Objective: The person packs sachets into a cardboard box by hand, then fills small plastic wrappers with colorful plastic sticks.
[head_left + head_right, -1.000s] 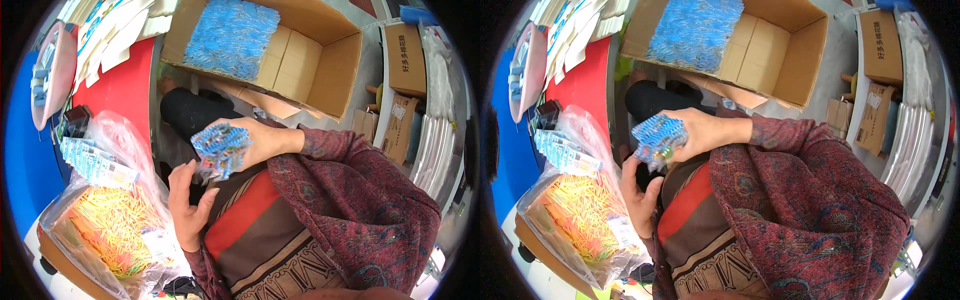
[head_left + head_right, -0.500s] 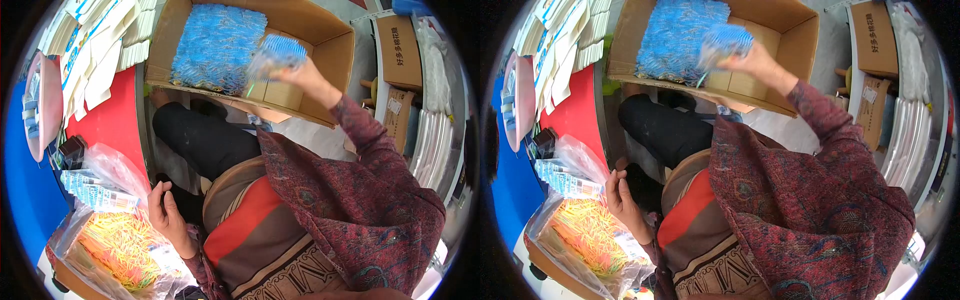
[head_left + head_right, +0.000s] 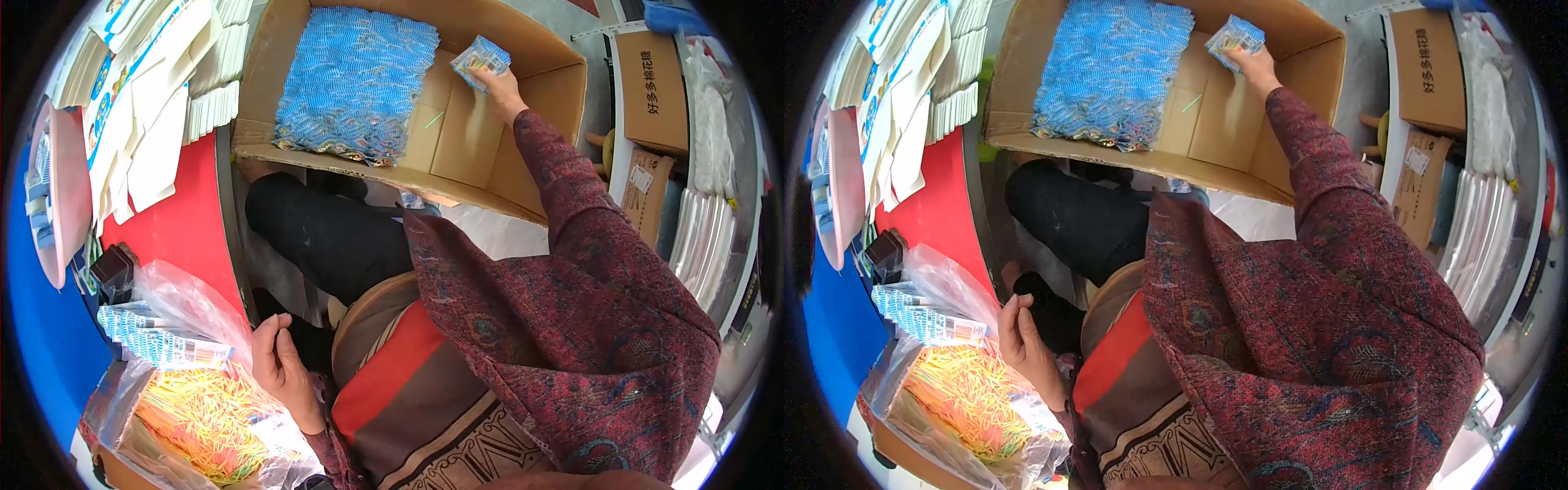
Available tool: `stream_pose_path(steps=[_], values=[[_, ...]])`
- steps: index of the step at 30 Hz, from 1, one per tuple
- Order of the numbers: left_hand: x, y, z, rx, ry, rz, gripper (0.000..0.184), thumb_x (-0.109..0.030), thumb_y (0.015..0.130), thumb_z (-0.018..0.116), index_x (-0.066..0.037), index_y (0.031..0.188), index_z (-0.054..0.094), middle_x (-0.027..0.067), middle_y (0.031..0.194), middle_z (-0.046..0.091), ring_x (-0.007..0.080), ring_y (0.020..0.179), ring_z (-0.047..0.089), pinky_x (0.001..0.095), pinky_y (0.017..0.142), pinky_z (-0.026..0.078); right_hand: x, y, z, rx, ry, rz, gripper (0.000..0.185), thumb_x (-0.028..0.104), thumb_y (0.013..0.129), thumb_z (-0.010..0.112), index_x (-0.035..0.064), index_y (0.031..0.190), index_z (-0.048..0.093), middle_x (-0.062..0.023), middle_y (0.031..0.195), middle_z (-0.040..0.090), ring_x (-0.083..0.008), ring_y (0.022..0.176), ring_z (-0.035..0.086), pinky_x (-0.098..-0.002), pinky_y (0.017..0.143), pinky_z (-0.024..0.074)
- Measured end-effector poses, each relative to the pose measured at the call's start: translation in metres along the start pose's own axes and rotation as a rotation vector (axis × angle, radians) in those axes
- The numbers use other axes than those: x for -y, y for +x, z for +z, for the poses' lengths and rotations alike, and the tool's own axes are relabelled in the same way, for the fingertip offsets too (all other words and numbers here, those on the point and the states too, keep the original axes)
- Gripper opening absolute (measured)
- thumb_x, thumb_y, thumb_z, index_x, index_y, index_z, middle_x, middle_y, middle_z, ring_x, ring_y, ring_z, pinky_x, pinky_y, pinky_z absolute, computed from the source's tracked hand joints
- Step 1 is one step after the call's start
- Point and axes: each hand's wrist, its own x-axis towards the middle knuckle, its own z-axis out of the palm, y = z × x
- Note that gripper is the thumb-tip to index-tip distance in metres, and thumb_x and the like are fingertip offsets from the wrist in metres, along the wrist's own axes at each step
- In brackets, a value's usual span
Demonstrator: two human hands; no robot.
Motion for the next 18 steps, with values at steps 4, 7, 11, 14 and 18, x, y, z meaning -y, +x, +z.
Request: stream_pose_path(steps=[4,7,11,14,18], values=[[-0.001,0.002,0.006,0.044,-0.006,-0.042,0.016,0.005,0.091,0.053,0.004,0.105,0.061,0.0118,0.097,0.064,0.0204,0.090,0.060,0.0290,0.083,0.047,-0.009,0.016,0.001,-0.066,-0.095,-0.030,0.044,0.012,0.075,0.078,0.0018,0.113,0.058,-0.0038,0.105,0.066,-0.0128,0.094,0.062,-0.0284,0.087,0.0491],[-0.002,0.003,0.006,0.039,-0.021,-0.063,0.016,0.005,0.091,0.053,0.004,0.105,0.061,0.0120,0.097,0.064,0.0203,0.090,0.060,0.0289,0.083,0.047,-0.019,0.031,0.016,-0.043,-0.120,-0.060,0.047,0.012,0.074,0.079,0.0014,0.114,0.057,-0.0041,0.107,0.065,-0.0131,0.096,0.061,-0.0287,0.088,0.0489],[-0.002,0.004,0.008,0.052,-0.017,-0.098,0.018,-0.001,0.095,0.053,0.002,0.110,0.062,0.0089,0.096,0.064,0.0165,0.092,0.059,0.0273,0.087,0.044,-0.030,0.045,0.043,-0.062,-0.107,-0.114,0.048,0.011,0.074,0.079,0.0011,0.115,0.057,-0.0043,0.107,0.065,-0.0139,0.097,0.061,-0.0295,0.088,0.0491],[0.000,0.004,0.009,0.067,-0.014,-0.121,0.018,-0.001,0.095,0.053,0.002,0.110,0.061,0.0086,0.096,0.063,0.0166,0.092,0.059,0.0275,0.087,0.044,-0.024,0.048,0.062,-0.059,0.017,-0.026,0.048,0.010,0.074,0.078,0.0015,0.116,0.057,-0.0043,0.109,0.064,-0.0146,0.097,0.061,-0.0304,0.088,0.0489],[0.000,0.004,0.011,0.073,-0.032,-0.146,0.018,-0.001,0.095,0.053,0.002,0.110,0.061,0.0086,0.096,0.063,0.0165,0.093,0.059,0.0276,0.087,0.044,-0.036,0.062,0.069,0.047,0.110,0.056,0.051,0.013,0.073,0.078,0.0000,0.117,0.057,-0.0069,0.114,0.064,-0.0185,0.098,0.061,-0.0317,0.091,0.0481]])
